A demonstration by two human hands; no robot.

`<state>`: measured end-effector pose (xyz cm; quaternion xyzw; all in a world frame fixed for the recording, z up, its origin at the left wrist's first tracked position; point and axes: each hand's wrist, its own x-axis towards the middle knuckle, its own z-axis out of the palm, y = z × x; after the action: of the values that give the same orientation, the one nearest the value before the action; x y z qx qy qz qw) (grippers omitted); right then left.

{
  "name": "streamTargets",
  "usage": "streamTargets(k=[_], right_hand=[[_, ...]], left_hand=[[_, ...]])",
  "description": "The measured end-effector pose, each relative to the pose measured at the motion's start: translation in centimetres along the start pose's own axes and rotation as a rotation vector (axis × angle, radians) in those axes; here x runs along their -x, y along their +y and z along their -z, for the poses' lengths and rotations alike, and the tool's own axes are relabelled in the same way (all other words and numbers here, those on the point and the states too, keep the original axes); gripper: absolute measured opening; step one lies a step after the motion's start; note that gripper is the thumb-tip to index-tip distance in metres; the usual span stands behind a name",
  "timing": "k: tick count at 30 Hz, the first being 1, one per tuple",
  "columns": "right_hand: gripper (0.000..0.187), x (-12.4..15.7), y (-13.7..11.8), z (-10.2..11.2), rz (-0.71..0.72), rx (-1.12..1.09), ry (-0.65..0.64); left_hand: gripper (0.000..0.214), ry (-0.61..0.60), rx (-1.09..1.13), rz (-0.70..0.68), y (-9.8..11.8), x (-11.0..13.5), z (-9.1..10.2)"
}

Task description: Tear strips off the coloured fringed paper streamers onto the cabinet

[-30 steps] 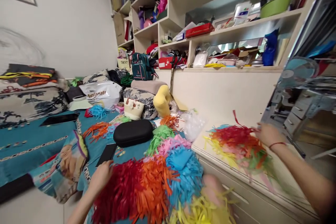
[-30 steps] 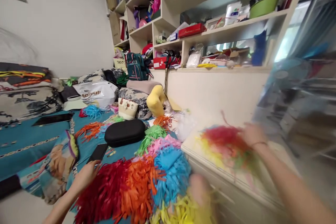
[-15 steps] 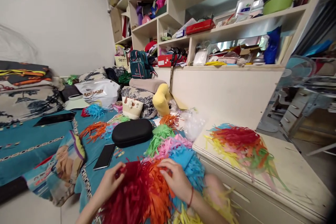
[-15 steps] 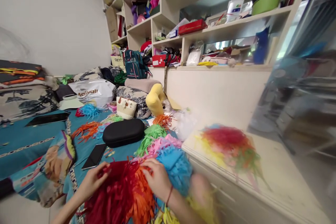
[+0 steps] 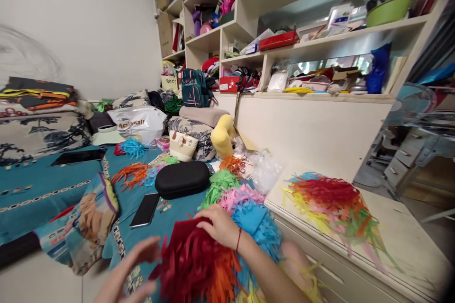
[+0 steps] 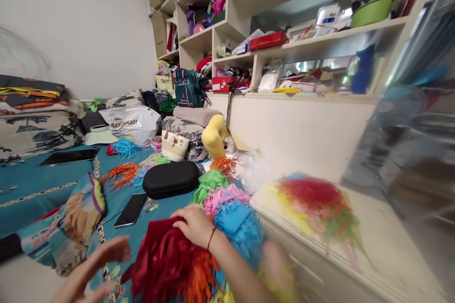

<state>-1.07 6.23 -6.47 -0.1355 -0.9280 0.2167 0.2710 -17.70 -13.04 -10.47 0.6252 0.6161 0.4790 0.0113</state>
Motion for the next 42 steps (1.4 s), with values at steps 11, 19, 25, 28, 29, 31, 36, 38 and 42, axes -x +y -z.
streamTargets(k=[11,19,25,28,29,31,36,38,42], right_hand=[[0.017,4.3,-5.8,2.6,-0.055,0.044,0.326],[0.008,5.7,-5.2,1.1,-0.322,-0.125,0.290],[0.006,4.9,-4.6,1.1,-0.277,-0.088,0.286],[0.012,4.8,-4.6,0.3,-0.241,-0.016,0.280],[0.010,4.8,-4.5,0.0,-0.232,0.004,0.285],[0.015,4.6,-4.2,-0.2,-0.219,0.033,0.306],[0.013,3.4,-3.5,0.1,-0.171,0.068,0.316],[0.014,2.9,-3.1,0.0,-0.157,0.078,0.292],[0.015,2.5,-2.1,-0.1,-0.171,0.092,0.285]], left_hand=[[0.036,0.060,0.421,0.241,3.9,-6.5,-4.6],[0.032,0.111,0.368,0.189,4.3,-6.1,-4.7],[0.033,0.104,0.354,0.208,3.7,-5.7,-4.8],[0.034,0.101,0.351,0.218,3.3,-5.6,-4.6],[0.034,0.108,0.345,0.221,3.2,-5.5,-4.6],[0.035,0.126,0.340,0.239,2.9,-5.4,-4.6],[0.033,0.156,0.463,0.339,1.8,-4.8,-5.6],[0.038,0.140,0.546,0.369,1.2,-4.5,-6.4],[0.056,0.137,0.592,0.390,0.0,-3.8,-7.4]])
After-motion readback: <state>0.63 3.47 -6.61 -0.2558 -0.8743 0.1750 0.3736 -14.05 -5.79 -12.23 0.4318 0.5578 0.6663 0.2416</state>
